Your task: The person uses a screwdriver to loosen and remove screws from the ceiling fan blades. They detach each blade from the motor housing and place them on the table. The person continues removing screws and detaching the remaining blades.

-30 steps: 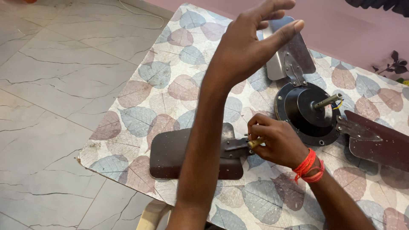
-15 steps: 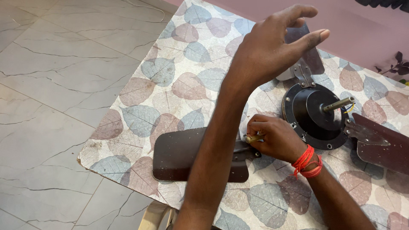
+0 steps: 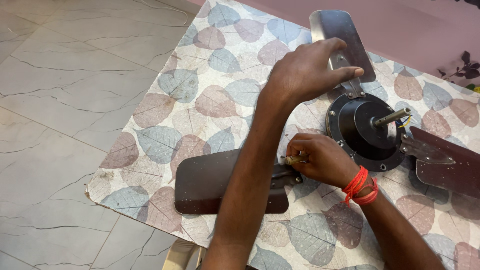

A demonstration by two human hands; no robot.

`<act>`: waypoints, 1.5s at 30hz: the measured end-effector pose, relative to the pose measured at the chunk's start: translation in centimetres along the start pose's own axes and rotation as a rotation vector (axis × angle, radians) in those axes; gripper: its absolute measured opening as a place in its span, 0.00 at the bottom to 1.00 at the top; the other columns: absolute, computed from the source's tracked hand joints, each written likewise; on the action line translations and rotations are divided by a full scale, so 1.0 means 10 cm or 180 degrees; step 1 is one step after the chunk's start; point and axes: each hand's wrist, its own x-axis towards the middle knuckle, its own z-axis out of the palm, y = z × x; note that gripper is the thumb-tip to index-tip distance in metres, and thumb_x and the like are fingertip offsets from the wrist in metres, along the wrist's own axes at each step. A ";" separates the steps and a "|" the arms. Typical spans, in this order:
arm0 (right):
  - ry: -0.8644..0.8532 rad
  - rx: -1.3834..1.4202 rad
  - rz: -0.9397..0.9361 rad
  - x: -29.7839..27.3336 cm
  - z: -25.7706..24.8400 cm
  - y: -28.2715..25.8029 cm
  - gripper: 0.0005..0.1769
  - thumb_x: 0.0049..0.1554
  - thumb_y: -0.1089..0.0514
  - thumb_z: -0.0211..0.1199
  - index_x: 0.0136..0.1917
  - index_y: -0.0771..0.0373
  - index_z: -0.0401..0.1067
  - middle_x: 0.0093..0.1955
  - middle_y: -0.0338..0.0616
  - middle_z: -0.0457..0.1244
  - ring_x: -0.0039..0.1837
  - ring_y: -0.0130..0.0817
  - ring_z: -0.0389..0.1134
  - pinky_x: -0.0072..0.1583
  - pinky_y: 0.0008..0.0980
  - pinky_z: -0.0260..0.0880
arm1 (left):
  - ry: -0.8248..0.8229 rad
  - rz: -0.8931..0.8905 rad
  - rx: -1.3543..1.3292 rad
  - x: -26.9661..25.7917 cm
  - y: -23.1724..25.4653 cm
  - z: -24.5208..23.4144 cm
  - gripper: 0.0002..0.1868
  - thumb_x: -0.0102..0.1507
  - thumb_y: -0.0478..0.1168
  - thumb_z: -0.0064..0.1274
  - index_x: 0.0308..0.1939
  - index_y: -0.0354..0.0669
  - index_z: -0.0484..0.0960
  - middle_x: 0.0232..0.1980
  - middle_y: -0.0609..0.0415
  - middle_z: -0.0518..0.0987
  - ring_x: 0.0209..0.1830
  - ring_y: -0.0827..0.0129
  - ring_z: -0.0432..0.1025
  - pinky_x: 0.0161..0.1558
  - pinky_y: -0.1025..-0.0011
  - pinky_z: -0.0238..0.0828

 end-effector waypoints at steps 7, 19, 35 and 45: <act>0.0015 -0.0017 0.0008 -0.01 -0.02 -0.01 0.07 0.46 0.63 0.71 0.39 0.62 0.76 0.41 0.43 0.69 0.46 0.42 0.71 0.49 0.41 0.71 | -0.0256 -0.0163 0.0177 0.00 0.01 0.00 0.45 0.52 0.70 0.58 0.65 0.45 0.77 0.56 0.47 0.84 0.50 0.61 0.83 0.55 0.53 0.77; 0.0585 0.1015 0.0006 -0.25 -0.42 0.01 0.13 0.57 0.51 0.66 0.39 0.63 0.73 0.39 0.40 0.67 0.34 0.25 0.62 0.36 0.28 0.63 | -0.0310 -0.0195 0.0257 -0.05 0.12 -0.03 0.43 0.53 0.70 0.58 0.64 0.48 0.77 0.54 0.49 0.85 0.47 0.63 0.84 0.51 0.56 0.80; 0.2631 0.0230 0.0375 -1.73 -1.69 0.24 0.29 0.73 0.39 0.51 0.42 0.66 0.63 0.32 0.38 0.55 0.33 0.22 0.55 0.38 0.23 0.55 | -0.0651 0.0631 0.0212 -0.22 0.93 0.86 0.38 0.62 0.60 0.58 0.70 0.47 0.70 0.55 0.48 0.82 0.51 0.61 0.79 0.51 0.56 0.79; 0.2176 -0.0840 0.2037 -1.78 -1.84 0.44 0.19 0.64 0.47 0.66 0.43 0.66 0.79 0.30 0.45 0.59 0.32 0.28 0.52 0.35 0.31 0.49 | -0.1330 -0.0012 0.1258 -0.21 0.72 1.18 0.59 0.56 0.76 0.54 0.79 0.46 0.52 0.77 0.36 0.57 0.78 0.40 0.48 0.71 0.34 0.45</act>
